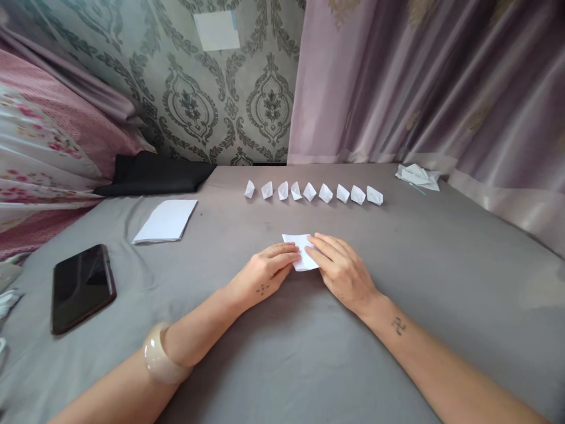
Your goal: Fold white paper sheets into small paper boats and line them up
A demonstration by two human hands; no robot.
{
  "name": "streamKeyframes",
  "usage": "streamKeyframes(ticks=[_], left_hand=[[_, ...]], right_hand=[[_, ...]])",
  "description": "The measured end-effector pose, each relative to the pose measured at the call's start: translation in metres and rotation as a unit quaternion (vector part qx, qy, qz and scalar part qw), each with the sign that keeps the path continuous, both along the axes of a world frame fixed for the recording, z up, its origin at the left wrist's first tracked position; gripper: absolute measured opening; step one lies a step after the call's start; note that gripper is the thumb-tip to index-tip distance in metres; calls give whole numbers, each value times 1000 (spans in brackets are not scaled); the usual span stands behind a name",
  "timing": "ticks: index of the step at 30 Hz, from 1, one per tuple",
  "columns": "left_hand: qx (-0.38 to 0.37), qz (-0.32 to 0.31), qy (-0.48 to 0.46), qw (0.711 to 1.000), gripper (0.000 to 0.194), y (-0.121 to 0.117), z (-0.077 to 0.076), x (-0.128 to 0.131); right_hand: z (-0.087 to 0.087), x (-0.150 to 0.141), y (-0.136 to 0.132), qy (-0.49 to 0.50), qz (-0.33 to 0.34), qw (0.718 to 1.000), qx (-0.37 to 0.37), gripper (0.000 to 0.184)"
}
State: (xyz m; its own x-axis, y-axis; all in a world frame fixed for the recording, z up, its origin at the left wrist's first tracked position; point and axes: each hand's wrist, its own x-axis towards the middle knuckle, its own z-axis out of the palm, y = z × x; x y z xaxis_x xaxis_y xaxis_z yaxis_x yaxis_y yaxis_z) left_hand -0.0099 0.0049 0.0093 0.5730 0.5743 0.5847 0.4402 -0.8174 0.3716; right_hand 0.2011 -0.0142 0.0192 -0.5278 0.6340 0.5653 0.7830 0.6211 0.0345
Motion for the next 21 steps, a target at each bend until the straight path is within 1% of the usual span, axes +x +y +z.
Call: streamKeyframes(ticks=[2,4,6,10,12,15,18,21], left_hand=[[-3,11,64,998,26,0,0,0],[4,25,125,992,27,-1,2,-1],[10,31,161,986,28,-2,4,-1],[11,22,194,981,29,-4,9,0],[1,21,196,980,29,-6,11,0],[-28,33,175,984,31,-11,12,2],[-59,62,129,988,30,-17,10,5],[-102,108,81,986,24,-21,5,8]], right_hand=[[-1,0,-2,-37,13,999,12,34],[-1,-1,-4,-59,24,998,1,34],[-2,0,-7,-57,31,997,-35,37],[-5,5,-9,-22,31,990,-136,42],[-5,7,-9,-14,32,987,-160,41],[-2,10,-12,-10,42,986,-161,38],[1,12,-13,5,51,984,-169,34],[0,13,-10,58,48,975,-210,27]])
